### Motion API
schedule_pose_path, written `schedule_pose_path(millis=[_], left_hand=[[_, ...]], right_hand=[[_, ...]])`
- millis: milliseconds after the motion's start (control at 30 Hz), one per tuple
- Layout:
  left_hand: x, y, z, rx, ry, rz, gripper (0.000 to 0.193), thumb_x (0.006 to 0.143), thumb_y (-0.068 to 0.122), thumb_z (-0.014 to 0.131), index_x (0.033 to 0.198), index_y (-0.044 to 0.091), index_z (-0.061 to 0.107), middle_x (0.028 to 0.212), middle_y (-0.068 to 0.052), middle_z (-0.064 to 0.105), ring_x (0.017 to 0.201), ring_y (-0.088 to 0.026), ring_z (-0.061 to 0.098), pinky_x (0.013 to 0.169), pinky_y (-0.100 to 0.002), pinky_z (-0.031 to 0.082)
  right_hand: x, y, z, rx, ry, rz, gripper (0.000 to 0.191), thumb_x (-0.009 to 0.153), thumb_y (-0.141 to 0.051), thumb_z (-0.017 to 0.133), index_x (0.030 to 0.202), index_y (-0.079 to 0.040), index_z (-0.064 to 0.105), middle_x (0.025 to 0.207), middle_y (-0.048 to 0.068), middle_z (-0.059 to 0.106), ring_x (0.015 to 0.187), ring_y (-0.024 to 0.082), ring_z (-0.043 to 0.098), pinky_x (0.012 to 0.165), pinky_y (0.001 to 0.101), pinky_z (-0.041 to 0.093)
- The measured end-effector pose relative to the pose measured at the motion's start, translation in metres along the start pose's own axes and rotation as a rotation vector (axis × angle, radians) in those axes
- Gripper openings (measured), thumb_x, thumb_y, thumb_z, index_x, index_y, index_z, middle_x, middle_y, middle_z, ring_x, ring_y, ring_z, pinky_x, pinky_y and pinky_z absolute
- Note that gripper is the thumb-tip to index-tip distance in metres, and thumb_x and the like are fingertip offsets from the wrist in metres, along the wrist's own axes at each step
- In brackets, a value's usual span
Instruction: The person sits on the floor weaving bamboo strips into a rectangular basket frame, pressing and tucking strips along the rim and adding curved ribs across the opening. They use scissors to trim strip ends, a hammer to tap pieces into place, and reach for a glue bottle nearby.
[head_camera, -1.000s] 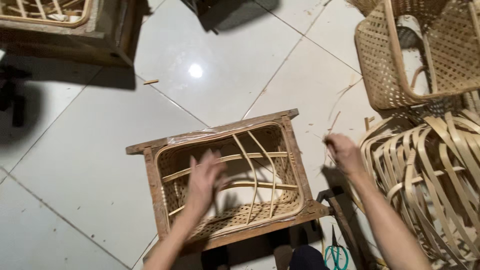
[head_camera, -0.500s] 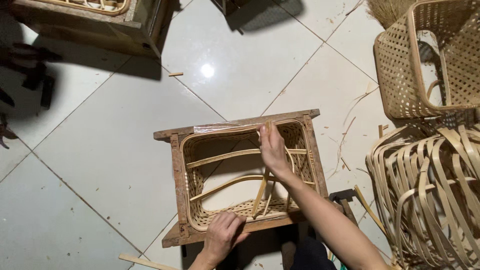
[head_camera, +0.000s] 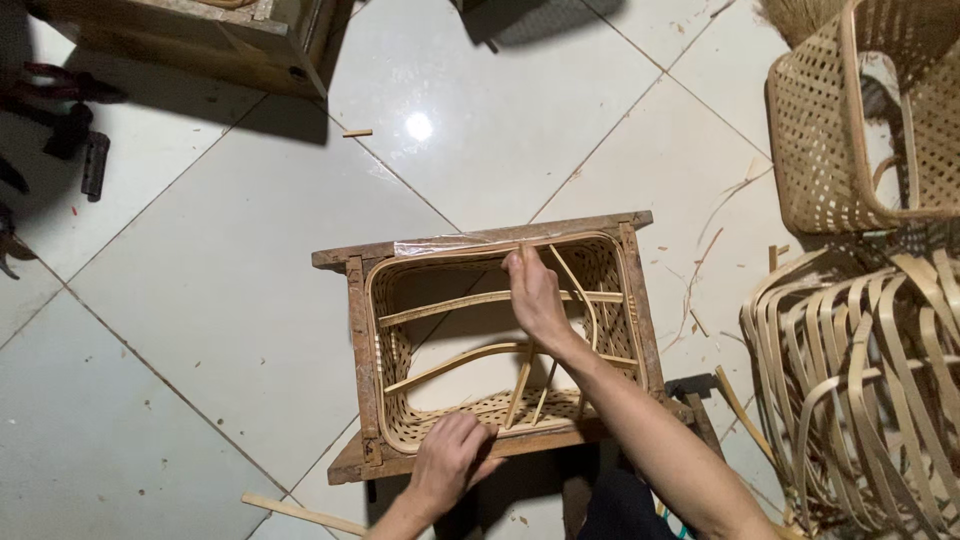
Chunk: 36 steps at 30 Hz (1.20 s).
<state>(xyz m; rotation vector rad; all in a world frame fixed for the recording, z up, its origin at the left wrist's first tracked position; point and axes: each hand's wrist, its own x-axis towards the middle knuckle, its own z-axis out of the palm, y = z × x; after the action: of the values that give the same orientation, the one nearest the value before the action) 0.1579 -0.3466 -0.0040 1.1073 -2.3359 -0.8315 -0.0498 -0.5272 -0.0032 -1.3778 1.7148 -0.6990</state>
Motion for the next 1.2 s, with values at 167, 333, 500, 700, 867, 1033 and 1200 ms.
schedule_pose_path(millis=[167, 333, 500, 700, 867, 1033, 1200], left_hand=[[0.104, -0.047, -0.031, 0.168, 0.14, -0.044, 0.016, 0.091, 0.019, 0.064, 0.106, 0.022, 0.069, 0.125, -0.005, 0.07, 0.12, -0.028, 0.065, 0.108, -0.044, 0.052], [0.198, -0.097, -0.047, 0.272, 0.357, -0.002, 0.03, 0.091, 0.017, 0.063, 0.12, 0.014, 0.068, 0.136, -0.004, 0.063, 0.128, -0.034, 0.056, 0.113, -0.067, 0.03], [0.206, -0.103, -0.04, 0.234, 0.343, -0.077, 0.019, 0.09, 0.018, 0.064, 0.107, 0.019, 0.072, 0.131, 0.004, 0.068, 0.121, -0.026, 0.061, 0.117, -0.067, 0.029], [0.204, -0.103, -0.042, 0.194, 0.391, -0.072, 0.017, 0.084, 0.019, 0.069, 0.1, 0.019, 0.074, 0.128, 0.005, 0.071, 0.116, -0.025, 0.062, 0.117, -0.064, 0.03], [0.205, -0.098, -0.046, 0.196, 0.4, -0.072, 0.016, 0.085, 0.015, 0.072, 0.1, 0.019, 0.075, 0.128, 0.006, 0.071, 0.117, -0.024, 0.063, 0.118, -0.065, 0.03], [0.206, -0.097, -0.049, 0.178, 0.418, -0.073, 0.022, 0.08, 0.016, 0.077, 0.102, 0.02, 0.075, 0.127, 0.004, 0.072, 0.116, -0.027, 0.063, 0.117, -0.065, 0.031], [0.199, -0.097, -0.047, 0.179, 0.403, -0.02, 0.027, 0.08, 0.01, 0.072, 0.106, 0.018, 0.076, 0.129, -0.001, 0.071, 0.118, -0.029, 0.063, 0.113, -0.063, 0.034]], right_hand=[[0.01, 0.002, 0.001, -0.12, -0.115, -0.01, 0.031, 0.109, -0.017, 0.027, 0.112, 0.005, 0.049, 0.056, 0.004, 0.053, 0.034, 0.01, 0.048, 0.025, 0.026, 0.038], [0.015, 0.005, 0.004, -0.216, 0.034, -0.175, 0.023, 0.104, -0.008, 0.041, 0.115, 0.012, 0.047, 0.073, 0.028, 0.064, 0.063, 0.044, 0.066, 0.051, 0.0507, 0.055], [0.018, 0.009, 0.007, -0.288, -0.018, -0.111, 0.028, 0.093, 0.001, 0.046, 0.116, 0.017, 0.043, 0.082, 0.041, 0.065, 0.085, 0.057, 0.066, 0.074, 0.0607, 0.055], [0.02, 0.014, 0.011, -0.443, -0.073, -0.106, 0.016, 0.09, 0.001, 0.05, 0.102, 0.012, 0.048, 0.081, 0.038, 0.067, 0.083, 0.054, 0.069, 0.072, 0.0573, 0.058], [0.023, 0.01, 0.019, -0.482, -0.105, -0.158, 0.017, 0.088, 0.0, 0.053, 0.101, 0.011, 0.05, 0.08, 0.038, 0.066, 0.079, 0.054, 0.069, 0.069, 0.057, 0.058], [0.026, 0.002, 0.021, -0.385, -0.071, -0.212, 0.016, 0.092, 0.002, 0.048, 0.103, 0.013, 0.05, 0.078, 0.038, 0.066, 0.077, 0.053, 0.069, 0.066, 0.0574, 0.058], [0.004, -0.013, 0.026, -0.281, 0.03, -0.071, 0.025, 0.096, -0.005, 0.045, 0.117, 0.007, 0.05, 0.078, 0.034, 0.068, 0.075, 0.052, 0.068, 0.067, 0.0621, 0.053]])
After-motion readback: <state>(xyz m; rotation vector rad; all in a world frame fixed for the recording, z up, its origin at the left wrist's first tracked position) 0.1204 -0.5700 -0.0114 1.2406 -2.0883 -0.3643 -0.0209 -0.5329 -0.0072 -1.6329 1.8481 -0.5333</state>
